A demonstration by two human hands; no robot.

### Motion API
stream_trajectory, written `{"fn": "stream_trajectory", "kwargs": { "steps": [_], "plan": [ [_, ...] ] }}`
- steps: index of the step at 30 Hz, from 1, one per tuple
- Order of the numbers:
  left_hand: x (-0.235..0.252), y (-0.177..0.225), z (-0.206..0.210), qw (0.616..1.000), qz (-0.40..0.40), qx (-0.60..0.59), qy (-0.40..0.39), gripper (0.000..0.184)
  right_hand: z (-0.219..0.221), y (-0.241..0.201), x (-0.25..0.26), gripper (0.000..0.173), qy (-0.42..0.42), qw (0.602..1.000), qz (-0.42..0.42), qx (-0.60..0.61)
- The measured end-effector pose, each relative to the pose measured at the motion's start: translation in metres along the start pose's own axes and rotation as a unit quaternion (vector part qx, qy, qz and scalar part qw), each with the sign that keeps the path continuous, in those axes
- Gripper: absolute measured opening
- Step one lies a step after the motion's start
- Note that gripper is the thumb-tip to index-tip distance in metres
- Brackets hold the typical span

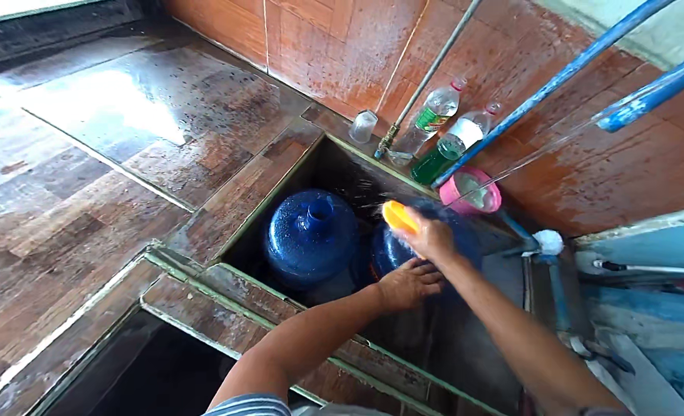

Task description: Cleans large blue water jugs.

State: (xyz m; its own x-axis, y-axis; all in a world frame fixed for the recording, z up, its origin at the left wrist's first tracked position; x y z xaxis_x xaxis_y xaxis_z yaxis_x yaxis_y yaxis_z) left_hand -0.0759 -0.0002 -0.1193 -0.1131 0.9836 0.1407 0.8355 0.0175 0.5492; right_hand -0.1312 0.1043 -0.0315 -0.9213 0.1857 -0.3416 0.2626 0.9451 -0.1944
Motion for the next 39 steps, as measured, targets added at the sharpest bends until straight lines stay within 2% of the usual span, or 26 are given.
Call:
{"fn": "stream_trajectory", "kwargs": {
  "steps": [2,3,5,6,7,9,11,12,14,16,18,21,23,25,27,29,30,32,34,36,37,39],
  "plan": [
    [-0.004,0.000,0.002,1.000,-0.011,-0.013,-0.004,0.039,-0.003,0.026,0.016,0.061,0.039,0.998,0.021,0.048],
    [-0.004,-0.001,0.001,0.999,-0.028,-0.022,0.031,0.035,-0.008,0.039,0.022,0.061,0.068,0.994,0.056,0.071],
    [-0.005,-0.006,0.000,0.978,-0.118,-0.033,0.170,0.028,-0.005,0.038,0.008,0.063,0.065,0.989,0.094,0.094],
    [-0.005,-0.010,-0.002,0.951,-0.193,-0.036,0.240,0.029,0.002,0.030,-0.011,0.066,0.027,0.991,0.093,0.096],
    [-0.007,-0.016,-0.007,0.920,-0.275,-0.057,0.275,0.036,0.010,0.025,-0.033,0.067,-0.018,0.991,0.089,0.095],
    [-0.013,-0.034,-0.028,0.864,-0.402,-0.157,0.259,0.065,0.022,0.027,-0.076,0.068,-0.076,0.989,0.088,0.094],
    [-0.012,-0.054,-0.046,0.825,-0.452,-0.258,0.219,0.081,0.029,0.057,-0.103,0.067,-0.040,0.985,0.104,0.134],
    [-0.006,-0.060,-0.049,0.829,-0.445,-0.276,0.196,0.082,0.029,0.082,-0.107,0.065,0.012,0.979,0.119,0.165],
    [0.009,-0.060,-0.051,0.870,-0.396,-0.255,0.147,0.077,0.030,0.131,-0.102,0.060,0.133,0.947,0.136,0.259],
    [0.023,-0.055,-0.051,0.915,-0.335,-0.215,0.069,0.073,0.038,0.162,-0.103,0.059,0.192,0.910,0.154,0.334],
    [0.036,-0.063,-0.065,0.943,-0.284,-0.172,-0.007,0.067,0.045,0.165,-0.119,0.060,0.164,0.898,0.155,0.377],
    [0.065,-0.077,-0.089,0.950,-0.297,-0.070,-0.072,0.053,0.048,0.147,-0.135,0.059,0.110,0.898,0.120,0.409],
    [0.090,-0.076,-0.081,0.954,-0.290,-0.013,-0.078,0.047,0.041,0.147,-0.119,0.058,0.107,0.897,0.134,0.407],
    [0.116,-0.067,-0.072,0.964,-0.246,0.053,-0.084,0.045,0.029,0.158,-0.095,0.061,0.130,0.901,0.167,0.378],
    [0.132,-0.071,-0.072,0.964,-0.220,0.110,-0.095,0.044,0.026,0.157,-0.096,0.065,0.100,0.907,0.175,0.369],
    [0.143,-0.083,-0.084,0.941,-0.283,0.150,-0.108,0.050,0.039,0.152,-0.113,0.065,0.092,0.902,0.143,0.397],
    [0.149,-0.086,-0.090,0.924,-0.328,0.157,-0.121,0.056,0.046,0.153,-0.115,0.064,0.114,0.886,0.124,0.432],
    [0.157,-0.082,-0.089,0.925,-0.329,0.147,-0.123,0.055,0.050,0.169,-0.101,0.059,0.141,0.838,0.085,0.521],
    [0.163,-0.069,-0.081,0.952,-0.241,0.150,-0.116,0.048,0.043,0.196,-0.061,0.050,0.146,0.798,0.014,0.584],
    [0.168,-0.067,-0.067,0.976,-0.133,0.164,-0.055,0.046,0.040,0.207,-0.021,0.040,0.128,0.766,-0.062,0.627],
    [0.173,-0.071,-0.064,0.976,-0.131,0.173,-0.018,0.049,0.044,0.206,-0.010,0.038,0.135,0.747,-0.074,0.647],
    [0.188,-0.076,-0.066,0.953,-0.236,0.191,0.008,0.053,0.070,0.203,-0.005,0.040,0.164,0.702,-0.032,0.692]
  ]
}}
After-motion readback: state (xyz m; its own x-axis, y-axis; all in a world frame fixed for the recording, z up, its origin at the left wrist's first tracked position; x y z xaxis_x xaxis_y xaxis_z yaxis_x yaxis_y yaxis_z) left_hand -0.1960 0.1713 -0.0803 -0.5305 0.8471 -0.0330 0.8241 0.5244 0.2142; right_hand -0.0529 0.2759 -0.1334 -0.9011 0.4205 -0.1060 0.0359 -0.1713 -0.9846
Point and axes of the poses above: each hand's wrist, its own x-axis towards the middle knuckle, its own z-axis out of the palm, y = z × x, the point moved 2 cm from there along x, towards the middle knuckle, and after that the axes turned 12 degrees about -y, right-handed, at the moved point
